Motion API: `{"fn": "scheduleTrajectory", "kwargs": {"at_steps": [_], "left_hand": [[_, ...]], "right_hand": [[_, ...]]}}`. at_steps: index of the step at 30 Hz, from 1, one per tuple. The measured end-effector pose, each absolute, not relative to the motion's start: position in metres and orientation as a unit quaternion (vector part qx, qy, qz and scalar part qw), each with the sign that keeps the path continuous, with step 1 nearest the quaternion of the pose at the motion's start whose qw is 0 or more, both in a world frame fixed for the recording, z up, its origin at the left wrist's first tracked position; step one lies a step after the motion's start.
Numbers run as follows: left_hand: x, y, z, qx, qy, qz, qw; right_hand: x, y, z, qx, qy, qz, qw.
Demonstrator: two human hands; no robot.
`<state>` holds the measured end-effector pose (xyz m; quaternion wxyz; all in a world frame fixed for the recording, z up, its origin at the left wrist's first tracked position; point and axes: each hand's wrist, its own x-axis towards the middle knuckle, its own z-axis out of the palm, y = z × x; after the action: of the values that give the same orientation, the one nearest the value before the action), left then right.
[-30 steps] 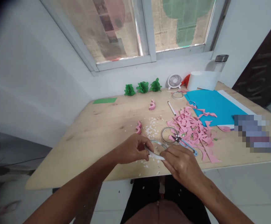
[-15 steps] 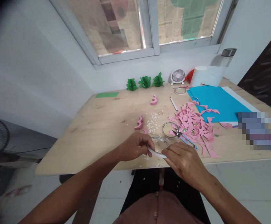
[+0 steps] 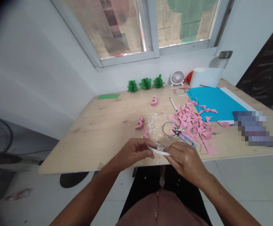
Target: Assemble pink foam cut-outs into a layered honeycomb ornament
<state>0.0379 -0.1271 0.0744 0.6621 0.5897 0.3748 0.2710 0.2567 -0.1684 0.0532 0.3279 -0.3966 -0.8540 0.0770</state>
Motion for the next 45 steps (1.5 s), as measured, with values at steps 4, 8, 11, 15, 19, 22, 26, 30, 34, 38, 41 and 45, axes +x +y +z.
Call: {"fn": "scheduleTrajectory", "kwargs": {"at_steps": [4, 8, 11, 15, 19, 22, 26, 30, 34, 38, 41, 45], "left_hand": [[0.038, -0.135, 0.070, 0.576, 0.414, 0.329, 0.623], [0.036, -0.141, 0.048, 0.573, 0.493, 0.408, 0.512], [0.038, -0.147, 0.027, 0.626, 0.506, 0.418, 0.421], [0.042, -0.152, 0.011, 0.697, 0.490, 0.396, 0.343], [0.044, -0.150, 0.007, 0.717, 0.482, 0.396, 0.311], [0.046, -0.147, 0.005, 0.719, 0.485, 0.392, 0.306], [0.051, -0.146, 0.004, 0.719, 0.486, 0.392, 0.304], [0.054, -0.146, 0.001, 0.716, 0.488, 0.401, 0.299], [0.058, -0.146, -0.004, 0.720, 0.491, 0.419, 0.255], [0.066, -0.144, -0.004, 0.745, 0.479, 0.412, 0.214], [0.075, -0.136, 0.002, 0.781, 0.464, 0.373, 0.187], [0.090, -0.116, 0.010, 0.850, 0.447, 0.245, 0.133]], "right_hand": [[0.259, -0.170, 0.055, -0.418, -0.836, 0.104, 0.341], [0.278, -0.150, 0.055, -0.476, -0.790, 0.084, 0.377], [0.298, -0.112, 0.052, -0.555, -0.757, 0.008, 0.344], [0.318, -0.045, 0.049, -0.625, -0.709, -0.091, 0.312], [0.330, 0.012, 0.047, -0.634, -0.715, -0.099, 0.278], [0.338, 0.041, 0.042, -0.635, -0.721, -0.080, 0.267], [0.341, 0.059, 0.029, -0.640, -0.723, -0.047, 0.256], [0.336, 0.039, 0.025, -0.652, -0.714, -0.040, 0.254], [0.324, -0.017, 0.032, -0.624, -0.749, -0.008, 0.222], [0.315, -0.076, 0.030, -0.588, -0.787, 0.029, 0.181], [0.314, -0.101, 0.018, -0.574, -0.799, -0.013, 0.181], [0.312, -0.110, 0.003, -0.579, -0.793, -0.041, 0.185]]}}
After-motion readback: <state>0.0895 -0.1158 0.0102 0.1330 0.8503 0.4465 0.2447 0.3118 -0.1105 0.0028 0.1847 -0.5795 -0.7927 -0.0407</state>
